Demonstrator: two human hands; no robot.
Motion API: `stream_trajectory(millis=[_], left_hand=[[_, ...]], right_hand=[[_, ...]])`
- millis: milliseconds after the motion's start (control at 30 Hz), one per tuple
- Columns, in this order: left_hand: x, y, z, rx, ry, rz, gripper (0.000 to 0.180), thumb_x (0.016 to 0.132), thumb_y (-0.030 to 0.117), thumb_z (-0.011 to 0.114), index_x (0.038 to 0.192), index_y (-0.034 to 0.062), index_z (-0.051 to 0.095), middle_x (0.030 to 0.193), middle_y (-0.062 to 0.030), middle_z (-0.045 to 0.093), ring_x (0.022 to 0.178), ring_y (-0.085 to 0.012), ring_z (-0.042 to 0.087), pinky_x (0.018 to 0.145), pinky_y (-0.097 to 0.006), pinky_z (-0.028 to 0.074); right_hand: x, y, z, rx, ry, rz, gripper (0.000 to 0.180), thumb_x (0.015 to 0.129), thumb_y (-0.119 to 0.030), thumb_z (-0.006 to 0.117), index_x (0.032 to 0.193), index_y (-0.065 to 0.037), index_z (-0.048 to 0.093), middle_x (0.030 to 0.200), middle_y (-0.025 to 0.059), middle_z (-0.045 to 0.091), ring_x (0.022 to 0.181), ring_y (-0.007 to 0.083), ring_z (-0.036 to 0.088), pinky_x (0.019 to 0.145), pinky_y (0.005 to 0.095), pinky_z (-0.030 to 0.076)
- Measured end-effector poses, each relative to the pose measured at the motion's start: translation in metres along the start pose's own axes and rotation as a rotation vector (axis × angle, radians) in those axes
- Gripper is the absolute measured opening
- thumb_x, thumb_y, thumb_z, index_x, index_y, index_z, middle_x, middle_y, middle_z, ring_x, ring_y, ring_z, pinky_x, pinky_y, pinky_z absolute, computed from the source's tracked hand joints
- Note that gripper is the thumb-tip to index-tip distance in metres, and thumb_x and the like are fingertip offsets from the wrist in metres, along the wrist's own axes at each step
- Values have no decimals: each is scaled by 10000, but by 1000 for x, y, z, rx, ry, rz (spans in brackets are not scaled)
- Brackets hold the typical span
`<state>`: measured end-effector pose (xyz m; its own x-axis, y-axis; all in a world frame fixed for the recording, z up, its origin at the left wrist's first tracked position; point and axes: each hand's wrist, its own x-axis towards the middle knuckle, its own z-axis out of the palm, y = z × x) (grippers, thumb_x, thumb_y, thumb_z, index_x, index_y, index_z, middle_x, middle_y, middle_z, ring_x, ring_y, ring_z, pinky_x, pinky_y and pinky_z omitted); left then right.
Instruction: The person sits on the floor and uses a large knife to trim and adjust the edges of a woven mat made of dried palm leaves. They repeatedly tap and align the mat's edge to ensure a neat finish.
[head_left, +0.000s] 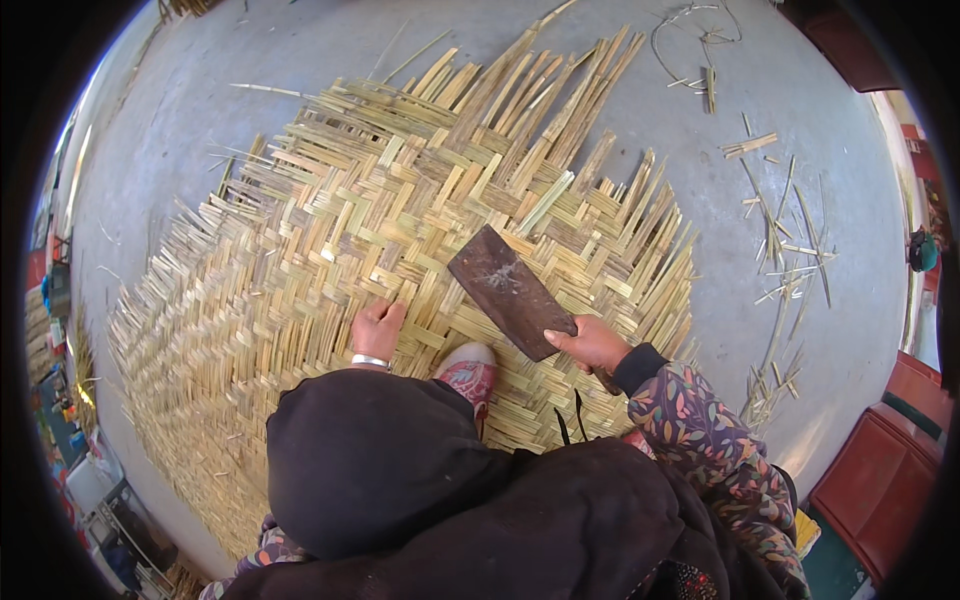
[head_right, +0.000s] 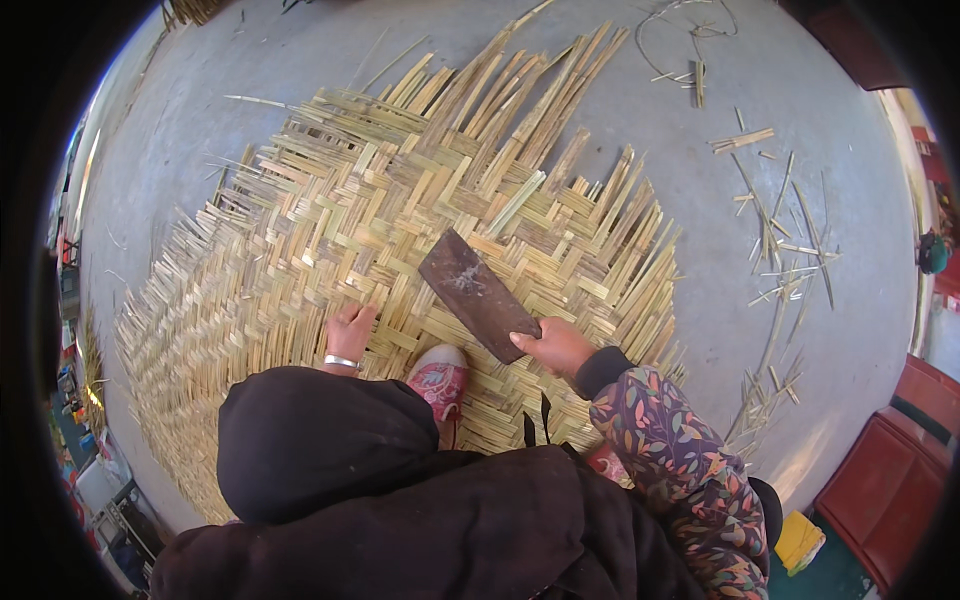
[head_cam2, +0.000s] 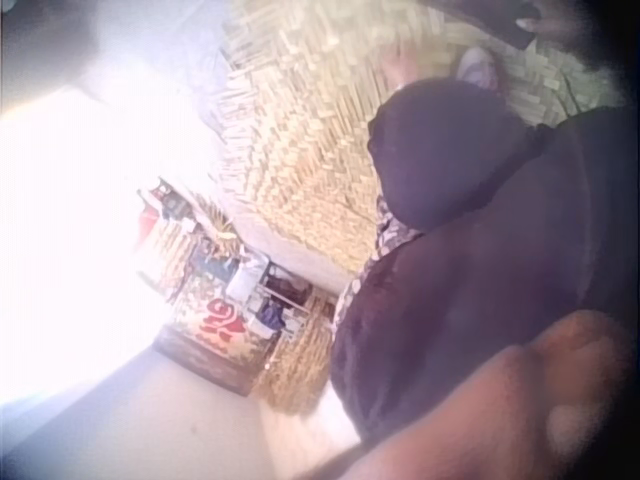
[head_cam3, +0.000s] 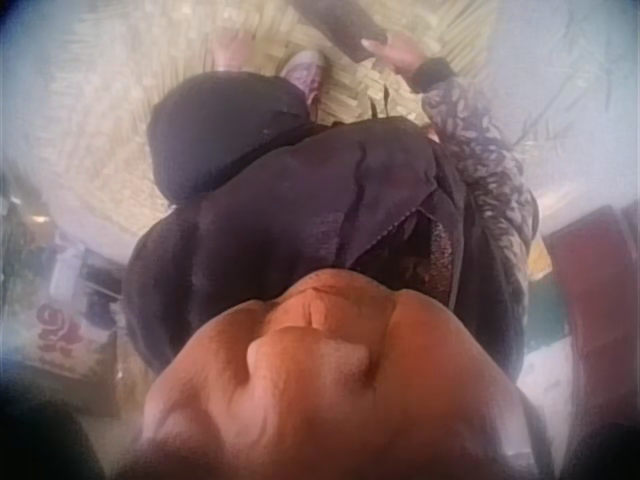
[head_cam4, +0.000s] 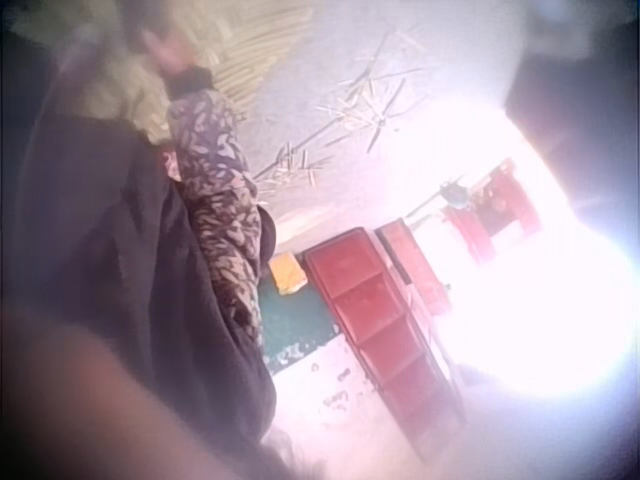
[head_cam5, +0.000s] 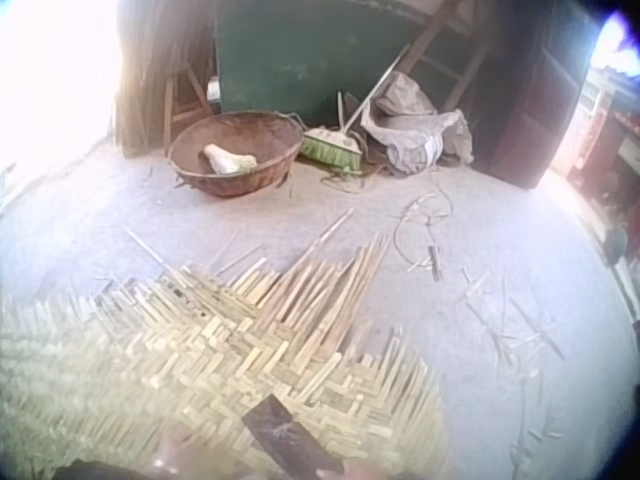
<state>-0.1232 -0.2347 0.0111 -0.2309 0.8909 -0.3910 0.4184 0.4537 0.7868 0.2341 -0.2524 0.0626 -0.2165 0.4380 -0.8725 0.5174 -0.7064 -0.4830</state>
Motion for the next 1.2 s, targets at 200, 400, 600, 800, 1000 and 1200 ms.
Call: stream_trajectory(millis=[200, 400, 600, 800, 1000, 1200], left_hand=[[-10, 6, -7, -120, -57, -53, 402, 885, 154, 658, 569, 70, 424, 564, 64, 379, 554, -35, 311, 477, -280, 253], [-8, 15, -14, -218, -184, -184, 366, 906, 196, 647, 599, 90, 478, 564, 67, 416, 506, -27, 342, 448, -246, 279], [12, 20, -22, -122, -288, -351, 249, 901, 199, 632, 701, 62, 578, 574, 41, 451, 480, -96, 478, 471, -243, 423], [30, 13, -21, 195, -453, -246, 271, 912, 235, 530, 818, 24, 671, 666, -66, 658, 584, -152, 613, 529, -297, 479], [32, 10, -18, 617, -467, 117, 189, 857, 150, 535, 896, 89, 709, 831, -106, 688, 731, -266, 673, 655, -359, 532], [28, 20, -16, 438, -491, -86, 200, 858, 163, 541, 879, 78, 720, 809, -108, 687, 721, -258, 677, 660, -351, 535]], right_hand=[[3, 5, 4, -86, 29, 6, 561, 884, -494, 643, 896, 64, 588, 560, 68, 529, 430, 180, 530, 433, 344, 413], [-10, -7, 8, -117, 85, 19, 527, 888, -494, 624, 926, 31, 631, 628, 122, 601, 521, 241, 600, 521, 378, 469], [-31, -28, 22, -325, 205, -208, 453, 920, -450, 587, 918, -7, 680, 765, 213, 647, 759, 384, 634, 699, 431, 491], [-11, -70, 43, -307, 307, -456, 405, 956, -377, 520, 947, 14, 624, 777, 262, 627, 774, 446, 611, 694, 494, 480], [28, -115, 84, -257, 294, -529, 398, 965, -370, 511, 961, 12, 625, 758, 249, 625, 749, 436, 614, 675, 494, 480], [44, -129, 103, -338, 296, -480, 395, 964, -366, 530, 999, 16, 623, 772, 252, 627, 753, 443, 611, 676, 482, 483]])
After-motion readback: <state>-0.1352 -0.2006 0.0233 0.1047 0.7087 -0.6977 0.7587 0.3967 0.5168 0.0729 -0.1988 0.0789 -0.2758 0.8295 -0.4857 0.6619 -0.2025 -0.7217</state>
